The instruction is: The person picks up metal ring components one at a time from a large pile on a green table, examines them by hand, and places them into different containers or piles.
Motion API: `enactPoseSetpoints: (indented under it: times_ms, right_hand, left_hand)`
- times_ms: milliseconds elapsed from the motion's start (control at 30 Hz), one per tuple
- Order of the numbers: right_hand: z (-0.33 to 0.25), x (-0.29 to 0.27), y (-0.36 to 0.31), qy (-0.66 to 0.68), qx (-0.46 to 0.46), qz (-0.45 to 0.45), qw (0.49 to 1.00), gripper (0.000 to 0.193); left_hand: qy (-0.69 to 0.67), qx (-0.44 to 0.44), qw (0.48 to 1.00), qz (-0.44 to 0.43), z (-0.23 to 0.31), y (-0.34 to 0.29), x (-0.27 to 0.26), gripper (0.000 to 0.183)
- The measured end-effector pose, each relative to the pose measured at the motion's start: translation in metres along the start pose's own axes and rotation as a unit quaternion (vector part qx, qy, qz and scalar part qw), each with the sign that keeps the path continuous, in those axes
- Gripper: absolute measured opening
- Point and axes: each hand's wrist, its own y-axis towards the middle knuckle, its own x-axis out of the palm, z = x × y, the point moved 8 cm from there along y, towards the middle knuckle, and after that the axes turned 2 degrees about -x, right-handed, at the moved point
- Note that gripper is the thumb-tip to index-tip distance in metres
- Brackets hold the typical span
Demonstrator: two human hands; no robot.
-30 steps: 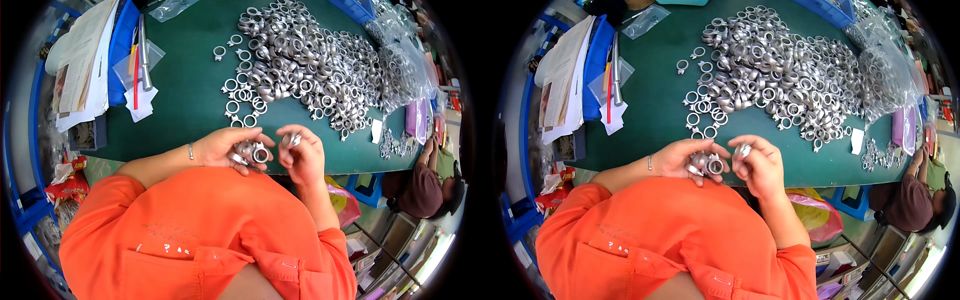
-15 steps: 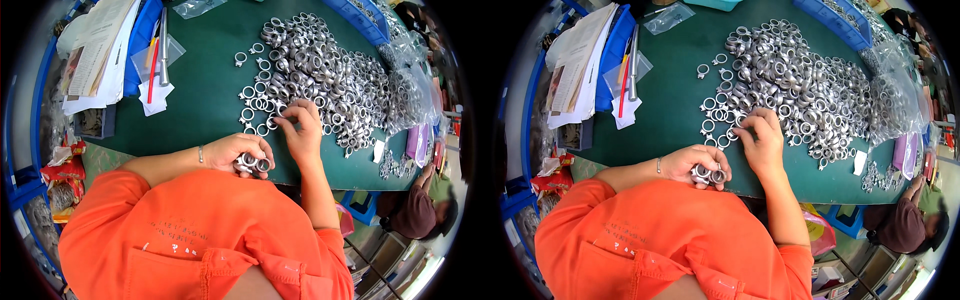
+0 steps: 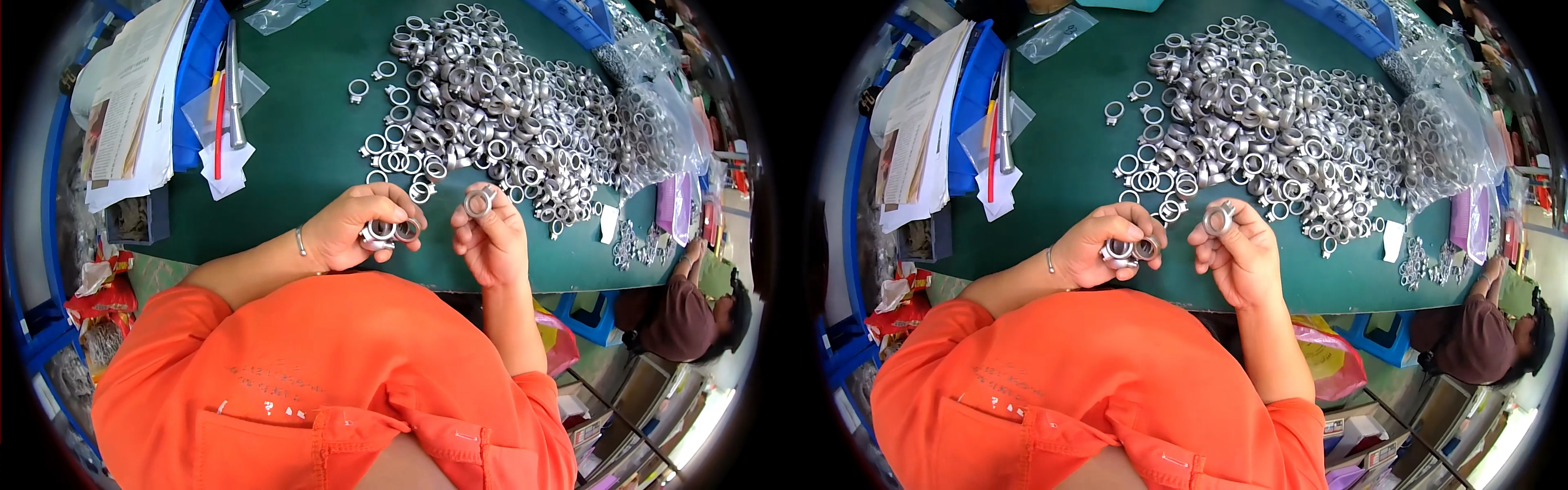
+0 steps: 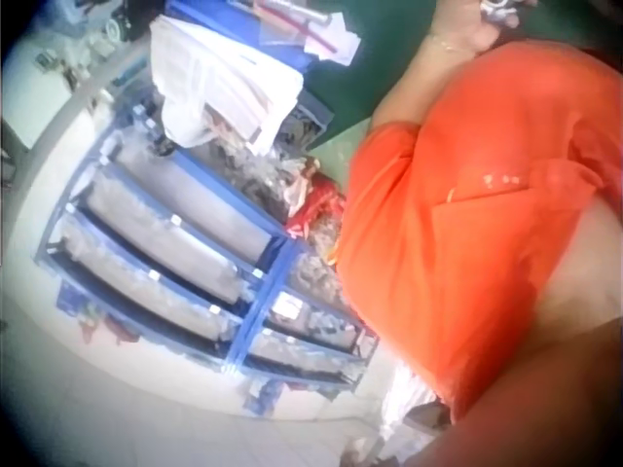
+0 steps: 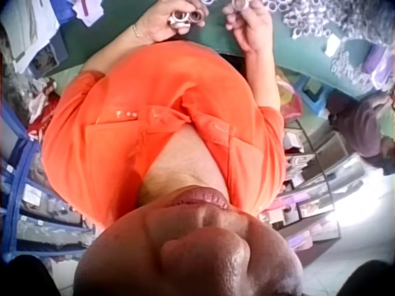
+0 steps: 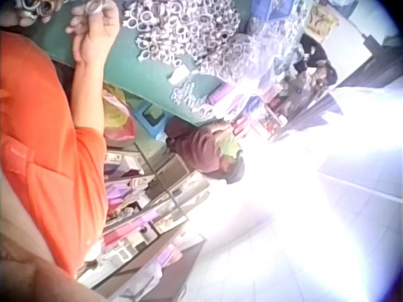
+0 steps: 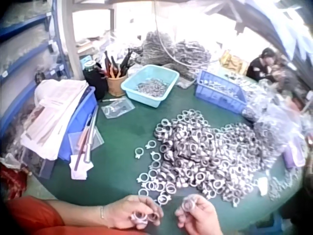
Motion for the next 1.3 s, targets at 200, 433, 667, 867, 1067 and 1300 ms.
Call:
enactPoseSetpoints:
  times_ms: [200, 433, 667, 867, 1067, 1300]
  right_hand:
    - [0.014, 0.003, -0.003, 0.068, 0.094, -0.022, 0.993, 0.018]
    - [0.026, 0.015, -0.008, 0.133, 0.145, -0.076, 0.977, 0.019]
    - [0.015, 0.015, -0.007, -0.115, 0.017, -0.027, 0.993, 0.02]
    - [-0.007, 0.03, -0.015, -0.175, -0.202, -0.07, 0.961, 0.057]
    - [-0.009, 0.022, -0.015, -0.196, -0.245, -0.045, 0.948, 0.046]
    - [-0.006, 0.019, -0.013, -0.166, -0.217, -0.049, 0.961, 0.042]
  left_hand:
    - [0.048, 0.015, 0.999, 0.018, 0.006, 0.0, 0.009, 0.01]
    - [0.121, -0.009, 0.991, 0.05, 0.003, 0.002, 0.013, 0.014]
    - [0.143, -0.022, 0.988, 0.046, -0.001, 0.008, 0.012, 0.017]
    - [0.086, -0.009, 0.995, 0.057, 0.0, 0.009, 0.009, 0.021]
    - [0.101, -0.01, 0.993, 0.063, 0.001, 0.008, 0.009, 0.019]
    - [0.109, -0.018, 0.992, 0.055, 0.0, 0.006, 0.011, 0.021]
